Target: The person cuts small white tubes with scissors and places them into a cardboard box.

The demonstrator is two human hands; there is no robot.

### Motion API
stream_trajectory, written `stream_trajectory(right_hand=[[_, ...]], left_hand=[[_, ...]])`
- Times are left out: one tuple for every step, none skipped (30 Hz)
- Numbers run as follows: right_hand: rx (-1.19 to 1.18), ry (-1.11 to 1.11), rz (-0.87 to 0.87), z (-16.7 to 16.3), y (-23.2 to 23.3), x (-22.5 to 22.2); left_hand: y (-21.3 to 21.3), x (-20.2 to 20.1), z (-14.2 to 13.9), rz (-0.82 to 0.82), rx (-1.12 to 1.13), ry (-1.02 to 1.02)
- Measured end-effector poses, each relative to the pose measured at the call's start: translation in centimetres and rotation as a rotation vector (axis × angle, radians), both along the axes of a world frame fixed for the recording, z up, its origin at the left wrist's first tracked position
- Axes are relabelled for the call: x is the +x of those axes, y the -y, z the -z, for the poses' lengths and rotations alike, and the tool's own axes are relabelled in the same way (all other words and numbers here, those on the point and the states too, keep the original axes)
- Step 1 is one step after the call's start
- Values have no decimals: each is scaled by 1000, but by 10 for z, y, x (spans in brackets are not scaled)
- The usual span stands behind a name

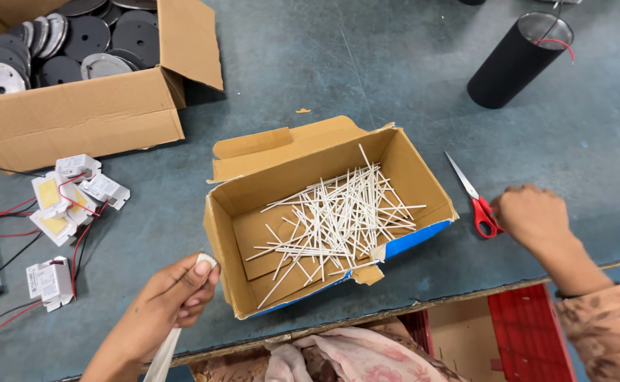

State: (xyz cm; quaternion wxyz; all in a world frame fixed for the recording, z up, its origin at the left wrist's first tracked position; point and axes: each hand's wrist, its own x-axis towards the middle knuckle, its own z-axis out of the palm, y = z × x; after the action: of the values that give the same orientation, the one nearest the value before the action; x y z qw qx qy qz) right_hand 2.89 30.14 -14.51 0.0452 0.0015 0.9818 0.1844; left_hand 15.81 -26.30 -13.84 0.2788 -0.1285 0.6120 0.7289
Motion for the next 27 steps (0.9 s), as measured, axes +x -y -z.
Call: stream_trajectory(right_hand=[[17, 1, -30, -17, 6, -7], [-226, -89, -126, -32, 17, -12], [-470, -175, -221, -44, 31, -13], [-715, -256, -314, -52, 49, -16], [-832, -217, -319, -57, 69, -20], [-949, -177, -322, -59, 90, -26], [-859, -57, -249, -55, 116, -38], [-768, 57, -176, -51, 137, -50], [-606, 34, -256, -45, 155, -58], [-447, 9, -335, -37, 173, -63], [-440, -3, -340, -31, 182, -65], [-430, -13, -347, -29, 188, -68], [-418, -21, -353, -28, 192, -70], [-459, 0, -357, -30, 193, -69], [-500, 24, -359, -35, 192, -66], [-540, 48, -363, -41, 191, -63], [-834, 107, -361, -48, 191, -57], [-1127, 167, -351, -55, 190, -47], [-1418, 231, -329, -62, 188, -34], [-1555, 214, -312, -66, 189, -21], [-1693, 192, -287, -65, 194, -5], [-1831, 163, -257, -62, 201, 9], [-1905, 102, -267, -57, 209, 21], [-1978, 40, -282, -51, 218, 30], [-2052, -22, -301, -46, 225, 35], [-2069, -43, -313, -41, 230, 37], [-2089, -59, -322, -36, 234, 39]], left_hand=[[-4, -1, -7, 2, -21, -25], [-9, -4, -16, 2, -43, -51], [-15, -8, -26, 49, -57, -107], [-22, -13, -36, 96, -71, -160], [-30, -19, -48, 143, -85, -211], [-38, -24, -61, 179, -118, -271], [-45, -31, -75, 215, -154, -332], [-50, -38, -89, 227, -207, -440], [-55, -45, -103, 237, -261, -548], [-57, -50, -117, 192, -301, -601], [-59, -55, -128, 144, -343, -656], [-62, -60, -136, 117, -331, -689], [-65, -64, -142, 90, -318, -720], [-68, -68, -144, 63, -303, -749], [-72, -75, -144, 53, -230, -736], [-78, -82, -141, 42, -157, -722], [-82, -89, -138, 30, -85, -713], [-86, -96, -133, 10, -71, -730], [-92, -102, -128, -6, -53, -744], [-99, -107, -122, -17, -32, -756], [-109, -110, -115, -38, -38, -788], [-119, -111, -108, -55, -42, -821], [-130, -111, -102, -69, -44, -855], [-140, -108, -95, -79, -136, -864], [-148, -103, -88, -92, -231, -875], [-155, -99, -83, -105, -328, -883], [-159, -96, -79, -108, -284, -883]])
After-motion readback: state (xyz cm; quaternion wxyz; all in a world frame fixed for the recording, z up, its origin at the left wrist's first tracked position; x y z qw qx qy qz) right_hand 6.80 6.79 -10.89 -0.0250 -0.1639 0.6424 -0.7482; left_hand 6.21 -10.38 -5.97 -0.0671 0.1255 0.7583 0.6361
